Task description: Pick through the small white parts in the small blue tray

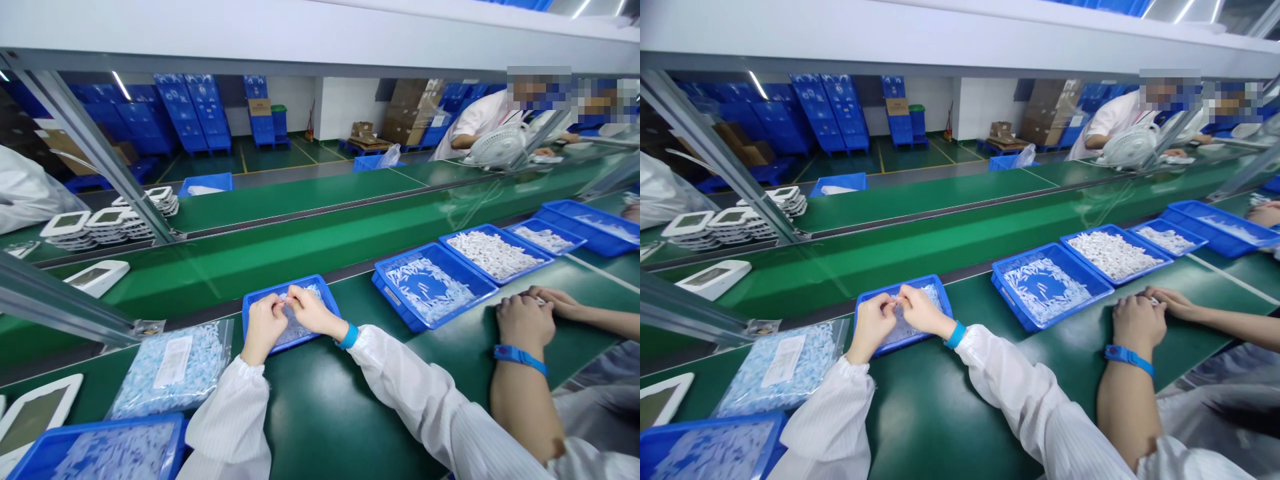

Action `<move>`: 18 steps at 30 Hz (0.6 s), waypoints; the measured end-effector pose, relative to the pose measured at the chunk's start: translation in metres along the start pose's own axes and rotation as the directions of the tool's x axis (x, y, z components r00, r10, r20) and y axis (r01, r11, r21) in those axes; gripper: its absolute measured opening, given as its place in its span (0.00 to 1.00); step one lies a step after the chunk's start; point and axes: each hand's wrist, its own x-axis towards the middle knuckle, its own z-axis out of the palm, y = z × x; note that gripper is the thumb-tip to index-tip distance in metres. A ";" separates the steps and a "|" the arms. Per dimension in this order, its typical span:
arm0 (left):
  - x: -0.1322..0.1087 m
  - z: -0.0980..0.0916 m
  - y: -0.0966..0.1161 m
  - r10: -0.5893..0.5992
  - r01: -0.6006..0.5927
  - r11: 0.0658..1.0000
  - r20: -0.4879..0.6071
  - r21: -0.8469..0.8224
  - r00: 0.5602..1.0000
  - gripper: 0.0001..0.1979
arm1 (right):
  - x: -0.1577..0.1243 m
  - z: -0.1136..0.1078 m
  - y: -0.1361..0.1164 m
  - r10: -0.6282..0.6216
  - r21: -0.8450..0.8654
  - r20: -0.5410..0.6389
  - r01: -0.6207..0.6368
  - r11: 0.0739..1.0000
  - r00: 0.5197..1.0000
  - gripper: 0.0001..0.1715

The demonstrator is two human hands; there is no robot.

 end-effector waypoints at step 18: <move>-0.002 0.003 -0.001 0.162 -0.149 0.978 -0.083 0.146 0.983 0.12 | -0.001 -0.009 -0.003 -0.035 0.016 -0.019 0.035 0.999 0.999 0.16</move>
